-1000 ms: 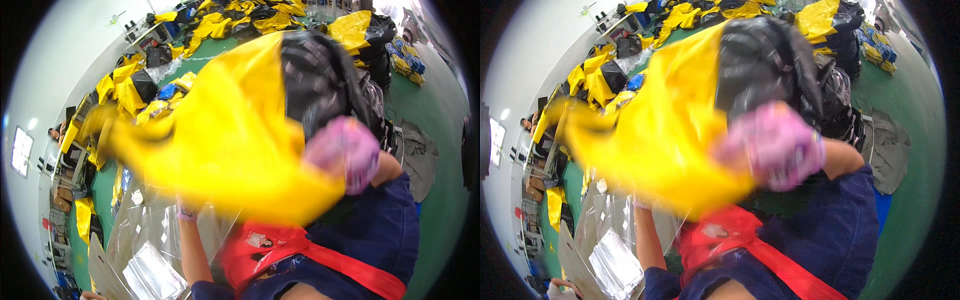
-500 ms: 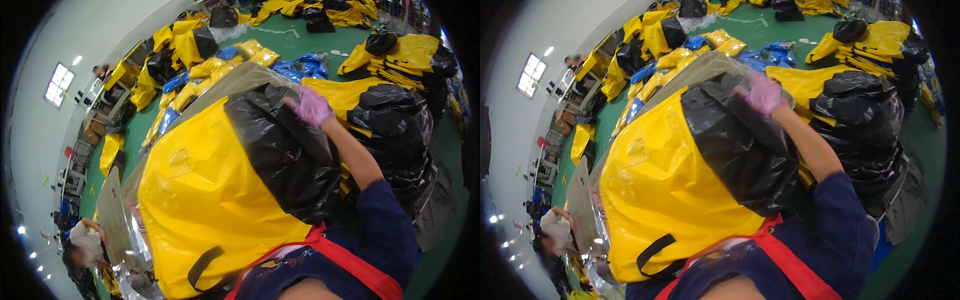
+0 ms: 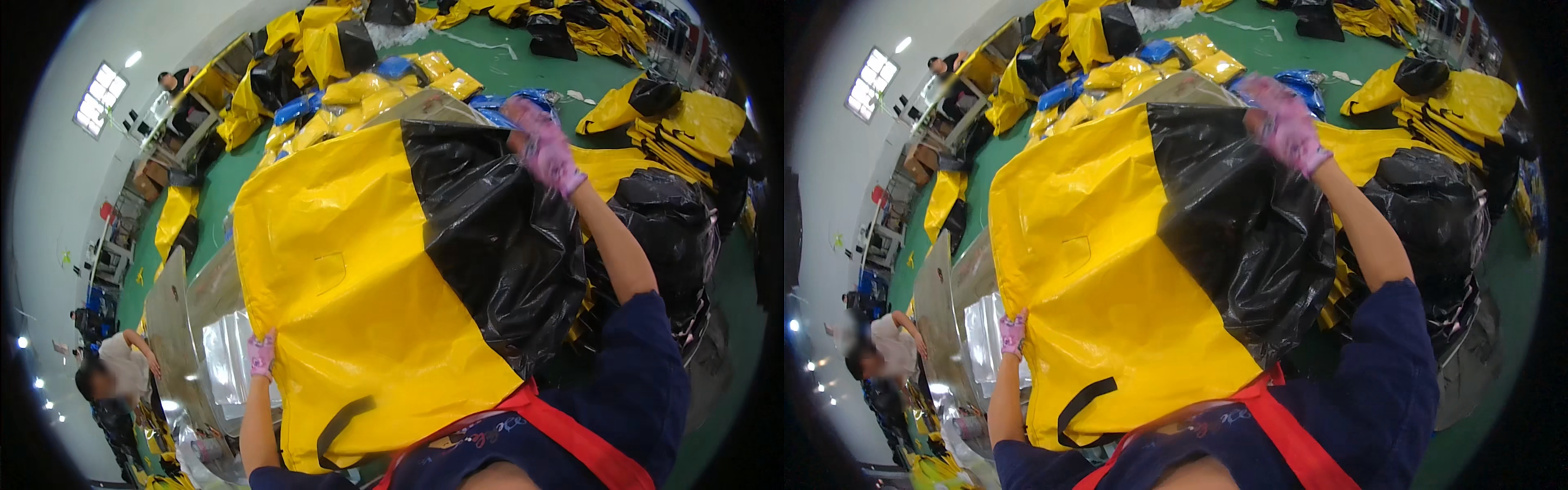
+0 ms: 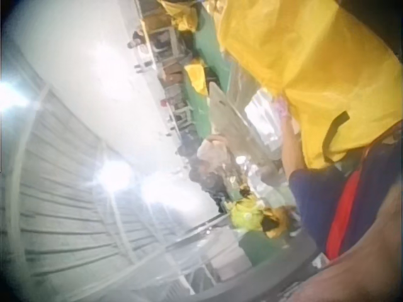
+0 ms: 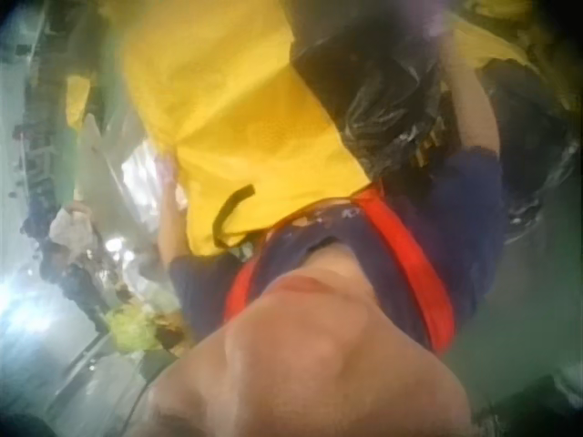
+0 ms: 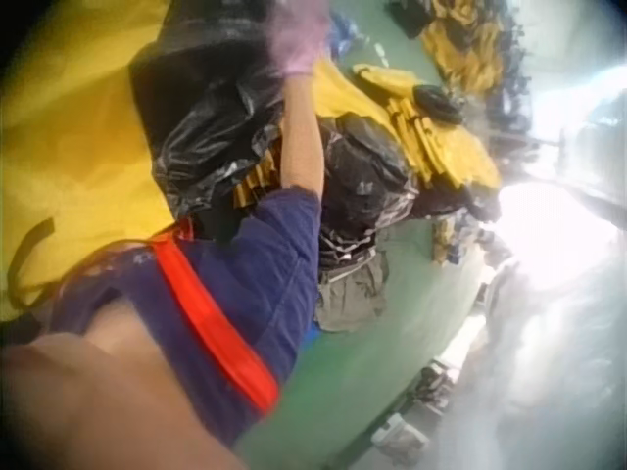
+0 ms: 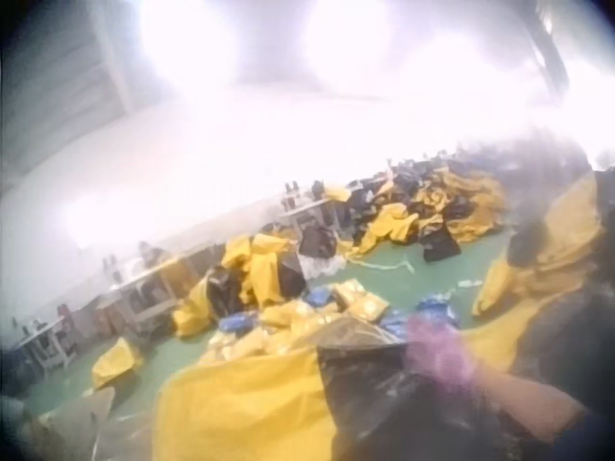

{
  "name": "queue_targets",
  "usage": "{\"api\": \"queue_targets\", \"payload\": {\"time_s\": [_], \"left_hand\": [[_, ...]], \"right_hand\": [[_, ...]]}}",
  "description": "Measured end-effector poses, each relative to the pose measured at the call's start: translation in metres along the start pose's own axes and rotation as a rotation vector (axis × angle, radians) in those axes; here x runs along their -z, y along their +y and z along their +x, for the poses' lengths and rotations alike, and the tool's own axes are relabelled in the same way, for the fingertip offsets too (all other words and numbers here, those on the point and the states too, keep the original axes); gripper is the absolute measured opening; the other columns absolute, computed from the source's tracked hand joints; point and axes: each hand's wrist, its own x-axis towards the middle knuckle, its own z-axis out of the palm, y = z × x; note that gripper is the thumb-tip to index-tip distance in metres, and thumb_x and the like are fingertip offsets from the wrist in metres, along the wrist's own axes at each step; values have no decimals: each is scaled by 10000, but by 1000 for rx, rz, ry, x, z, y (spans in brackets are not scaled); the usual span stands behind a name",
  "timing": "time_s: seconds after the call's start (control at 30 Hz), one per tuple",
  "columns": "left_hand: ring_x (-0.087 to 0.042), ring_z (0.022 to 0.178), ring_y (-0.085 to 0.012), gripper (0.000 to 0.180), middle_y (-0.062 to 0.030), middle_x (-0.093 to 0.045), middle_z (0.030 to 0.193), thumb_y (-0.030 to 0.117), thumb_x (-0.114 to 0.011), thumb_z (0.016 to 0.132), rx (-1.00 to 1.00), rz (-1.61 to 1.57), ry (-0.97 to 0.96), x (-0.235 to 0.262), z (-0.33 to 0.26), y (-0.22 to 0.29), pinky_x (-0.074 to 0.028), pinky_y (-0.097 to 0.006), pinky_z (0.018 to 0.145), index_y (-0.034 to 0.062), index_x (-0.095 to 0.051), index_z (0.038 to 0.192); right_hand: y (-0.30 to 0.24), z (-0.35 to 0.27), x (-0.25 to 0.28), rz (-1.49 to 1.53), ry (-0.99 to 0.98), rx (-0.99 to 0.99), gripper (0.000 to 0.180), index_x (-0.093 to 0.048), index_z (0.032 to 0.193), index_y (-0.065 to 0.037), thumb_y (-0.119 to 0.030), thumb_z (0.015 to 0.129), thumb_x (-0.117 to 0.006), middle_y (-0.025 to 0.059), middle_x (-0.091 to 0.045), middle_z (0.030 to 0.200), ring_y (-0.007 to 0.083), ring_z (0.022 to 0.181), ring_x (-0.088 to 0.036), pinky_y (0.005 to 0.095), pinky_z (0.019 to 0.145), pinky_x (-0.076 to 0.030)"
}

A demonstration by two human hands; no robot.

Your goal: The person repeatedly unfolds and refolds yellow and black raincoats on a clear table, handling each item one at a time. The person wears pink gloves and a red apron while performing the folding task.

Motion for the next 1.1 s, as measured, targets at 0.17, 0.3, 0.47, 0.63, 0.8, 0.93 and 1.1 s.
{"api": "queue_targets", "payload": {"time_s": [0.17, 0.3, 0.47, 0.63, 0.8, 0.93, 1.1], "left_hand": [[-502, 1189, -321, 589, -197, -519, 1290, 308, -545, 909, -66, 356, 215, -6, -38, 108, -369, -382, 1027, -30, -379, 1362], [-252, 1389, -347, 690, -165, -309, 1482, 410, -535, 869, -871, 378, -112, -37, -82, 250, -187, -486, 1144, 74, -333, 1437], [-289, 1378, -316, 610, -125, -360, 1459, 435, -543, 874, -1127, 291, -423, -124, -67, 329, -142, -498, 1148, 190, -387, 1411], [-479, 1187, -346, 563, -177, -508, 1289, 312, -608, 853, -941, 82, -238, -138, -10, 297, -389, -419, 1005, 51, -454, 1327], [-519, 1138, -312, 508, -177, -548, 1230, 247, -597, 851, -975, 153, -238, -162, -27, 308, -416, -387, 974, 31, -481, 1296], [-551, 1100, -285, 466, -176, -581, 1183, 194, -588, 850, -981, 179, -349, -139, -59, 271, -437, -360, 949, 15, -503, 1271], [-592, 1051, -251, 417, -175, -621, 1124, 129, -576, 848, -250, 261, -298, 50, -60, 16, -463, -328, 917, -5, -530, 1240]], "right_hand": [[-50, 68, 27, 125, -1190, 14, 589, -675, 1105, -142, -636, 817, -531, 183, -558, 1266, 322, 1154, -545, 392, 993, -401], [-61, 138, -115, 292, 161, 81, 525, -700, 1003, -57, -525, 776, -630, 174, -676, 1022, 326, 986, -640, 429, 857, -493], [-138, 228, -120, 370, -238, -54, 260, -642, 1057, -151, -273, 832, -600, 62, -683, 935, 307, 842, -646, 463, 729, -493], [-174, 116, 117, 592, 303, 520, 396, -604, 1043, -142, -71, 665, -694, 92, -589, 1033, 294, 983, -552, 407, 856, -436], [-131, -109, 98, 532, -668, 848, 685, -506, 1310, -352, -196, 659, -650, -4, -475, 678, 190, 654, -524, 347, 629, -361], [-119, -142, 65, 391, -1012, 607, 769, -468, 1354, -355, -179, 631, -663, 78, -556, 907, 259, 948, -545, 388, 846, -397], [-133, -93, 86, 456, -1035, 631, 619, -568, 1261, -296, -151, 668, -673, 93, -602, 885, 284, 899, -603, 370, 810, -453]]}}
